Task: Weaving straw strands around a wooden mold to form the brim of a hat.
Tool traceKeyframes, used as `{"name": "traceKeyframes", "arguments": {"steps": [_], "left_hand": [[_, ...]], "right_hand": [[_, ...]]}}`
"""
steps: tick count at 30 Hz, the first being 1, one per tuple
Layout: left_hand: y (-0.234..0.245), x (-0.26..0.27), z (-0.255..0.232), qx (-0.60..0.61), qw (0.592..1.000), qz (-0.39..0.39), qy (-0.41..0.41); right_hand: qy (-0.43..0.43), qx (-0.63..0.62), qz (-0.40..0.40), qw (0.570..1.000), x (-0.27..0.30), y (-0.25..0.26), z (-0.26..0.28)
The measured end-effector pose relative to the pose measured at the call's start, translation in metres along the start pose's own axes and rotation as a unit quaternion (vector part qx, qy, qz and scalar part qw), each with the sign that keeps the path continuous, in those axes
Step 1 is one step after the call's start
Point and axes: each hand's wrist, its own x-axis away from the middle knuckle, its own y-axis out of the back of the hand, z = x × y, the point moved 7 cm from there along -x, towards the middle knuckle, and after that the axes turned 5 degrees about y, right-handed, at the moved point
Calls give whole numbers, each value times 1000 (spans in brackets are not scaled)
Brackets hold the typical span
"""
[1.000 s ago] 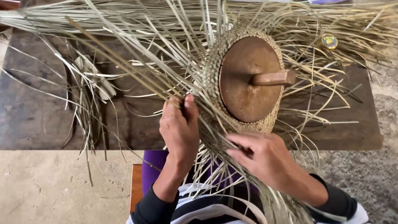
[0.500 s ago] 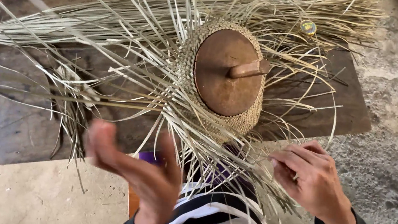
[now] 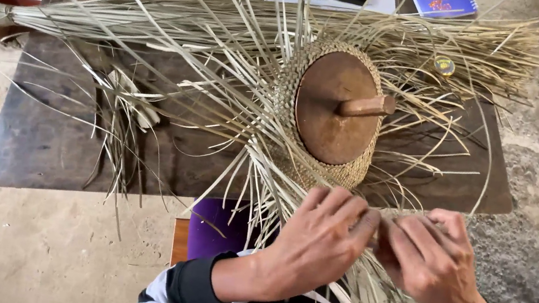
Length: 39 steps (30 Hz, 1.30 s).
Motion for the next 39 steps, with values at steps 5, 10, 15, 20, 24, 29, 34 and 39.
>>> {"name": "traceKeyframes", "arguments": {"steps": [5, 10, 15, 20, 24, 29, 34, 39], "left_hand": [[3, -2, 4, -11, 999, -31, 0], [-12, -5, -4, -59, 998, 18, 7], [-31, -5, -7, 31, 996, 78, 11], [-44, -9, 4, 81, 991, 104, 9], [-42, -4, 17, 180, 983, 4, -38], [-60, 6, 25, 229, 964, -113, -68], [-32, 5, 21, 223, 961, -145, -70], [-20, -2, 12, 563, 772, 293, -15]], "right_hand": [[-20, 5, 5, 1000, 4, 3, -7], [-9, 50, 34, 998, 19, -11, -8], [-23, 28, 49, 998, 12, -9, -6], [-62, -57, 67, 994, 22, -39, -16], [-6, -144, -88, 986, 14, -37, -19], [-99, -333, -266, 899, 44, -81, -47], [-167, -401, -337, 835, 12, -49, -63], [155, -136, -214, 955, -24, 33, 14]]}}
